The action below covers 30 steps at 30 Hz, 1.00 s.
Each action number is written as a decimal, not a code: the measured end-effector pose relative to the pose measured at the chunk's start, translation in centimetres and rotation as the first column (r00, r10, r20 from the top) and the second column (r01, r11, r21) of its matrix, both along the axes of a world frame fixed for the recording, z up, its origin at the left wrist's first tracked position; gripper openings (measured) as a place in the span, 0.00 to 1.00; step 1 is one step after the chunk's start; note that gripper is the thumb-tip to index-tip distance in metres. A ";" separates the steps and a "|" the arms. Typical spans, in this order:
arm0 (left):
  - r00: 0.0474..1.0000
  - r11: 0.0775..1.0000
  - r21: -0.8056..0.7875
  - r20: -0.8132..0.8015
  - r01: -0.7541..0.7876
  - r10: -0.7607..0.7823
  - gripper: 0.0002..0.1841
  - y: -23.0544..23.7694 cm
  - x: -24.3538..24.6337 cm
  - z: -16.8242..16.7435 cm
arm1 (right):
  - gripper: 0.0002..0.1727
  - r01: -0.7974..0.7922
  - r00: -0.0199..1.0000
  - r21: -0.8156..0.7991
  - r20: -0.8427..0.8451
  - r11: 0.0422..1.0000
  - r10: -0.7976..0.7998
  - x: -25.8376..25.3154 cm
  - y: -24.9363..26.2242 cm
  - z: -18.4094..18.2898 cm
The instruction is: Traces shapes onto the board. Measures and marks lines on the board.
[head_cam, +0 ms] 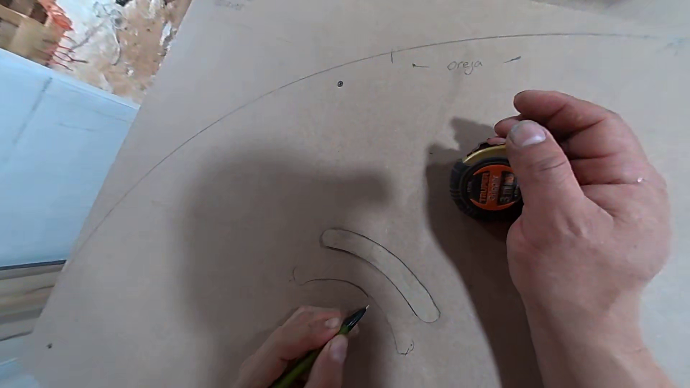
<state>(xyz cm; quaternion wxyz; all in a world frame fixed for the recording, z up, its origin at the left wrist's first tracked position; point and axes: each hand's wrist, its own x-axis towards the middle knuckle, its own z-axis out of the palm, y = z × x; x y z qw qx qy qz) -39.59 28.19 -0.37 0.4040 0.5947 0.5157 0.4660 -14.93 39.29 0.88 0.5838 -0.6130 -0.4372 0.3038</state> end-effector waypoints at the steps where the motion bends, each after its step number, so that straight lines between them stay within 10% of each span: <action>1: 0.997 1.000 -0.012 0.077 0.023 -0.022 0.08 0.0 -0.3 0.1 | 0.16 -0.003 1.000 -0.001 -0.001 1.000 0.003 0.0 0.0 0.0; 18: 0.975 0.975 -0.022 -0.022 -0.223 0.223 0.04 -0.1 2.3 0.2 | 0.16 0.008 1.000 0.004 0.015 1.000 -0.009 -0.1 0.0 0.0; 30: 0.994 0.994 -0.027 -0.052 -0.102 0.101 0.05 -0.1 1.6 0.2 | 0.13 0.015 0.998 0.029 0.061 0.999 -0.017 0.0 0.4 -0.3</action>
